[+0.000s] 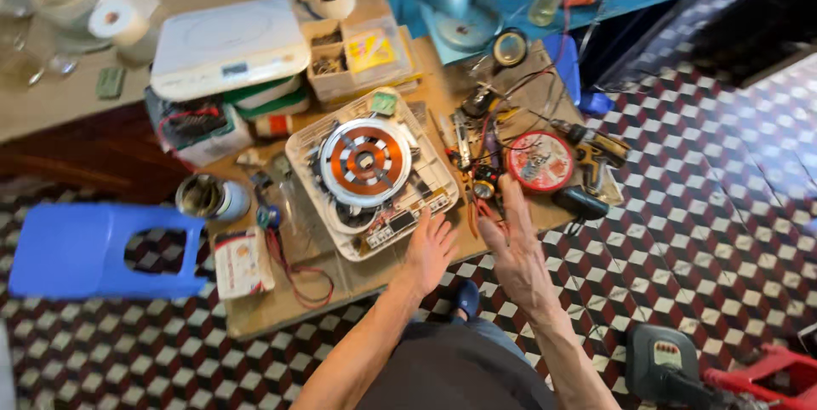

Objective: The person uses a power drill to remove screws from the bottom of a white induction cooktop, then opens the casing to reveal the internal components. They wipe the interior with a tissue and inspect the copper coil and circuit board.

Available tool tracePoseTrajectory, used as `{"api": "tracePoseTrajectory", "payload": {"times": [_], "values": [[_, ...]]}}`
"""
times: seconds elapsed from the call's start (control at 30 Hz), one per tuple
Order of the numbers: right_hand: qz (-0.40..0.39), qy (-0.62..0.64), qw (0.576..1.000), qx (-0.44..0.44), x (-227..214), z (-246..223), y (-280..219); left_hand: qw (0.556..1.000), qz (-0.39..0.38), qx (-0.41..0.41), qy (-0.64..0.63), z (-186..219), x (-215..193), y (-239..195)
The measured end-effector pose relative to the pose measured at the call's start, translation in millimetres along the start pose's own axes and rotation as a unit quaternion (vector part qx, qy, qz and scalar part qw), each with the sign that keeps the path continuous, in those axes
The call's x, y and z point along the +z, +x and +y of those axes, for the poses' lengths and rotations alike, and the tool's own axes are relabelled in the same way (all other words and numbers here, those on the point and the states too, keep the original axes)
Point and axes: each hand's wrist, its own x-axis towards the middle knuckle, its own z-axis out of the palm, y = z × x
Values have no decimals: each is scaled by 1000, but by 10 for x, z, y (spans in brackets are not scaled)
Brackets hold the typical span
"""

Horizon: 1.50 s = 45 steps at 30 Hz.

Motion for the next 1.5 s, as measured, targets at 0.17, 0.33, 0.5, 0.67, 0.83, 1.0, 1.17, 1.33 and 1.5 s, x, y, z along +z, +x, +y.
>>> {"api": "tracePoseTrajectory", "payload": {"times": [0.17,0.33,0.5,0.67,0.83,1.0,1.17,1.33,1.5], "values": [[-117,-89,964,-221,476,572,83,988,33,16,-152,-177,427,-178],[-221,-247,939,-95,477,1517,208,988,-57,112,-90,-209,447,-834],[-263,-170,943,113,10,1876,-177,947,218,188,142,-123,-411,-1431],[-321,-182,902,225,113,1823,-470,918,350,185,33,-349,-959,-1635],[-379,-193,881,206,325,1707,-580,896,410,155,74,-470,-1242,-1512],[-344,-189,913,116,320,1430,-477,888,391,184,158,-353,-1529,-930],[-313,-191,882,295,313,1119,-494,935,313,145,85,-228,-1874,-342],[-284,-214,908,219,324,963,-676,948,277,155,13,-219,-1843,-123],[-304,-217,892,255,269,994,-714,934,307,181,-35,-168,-1706,-173]]}}
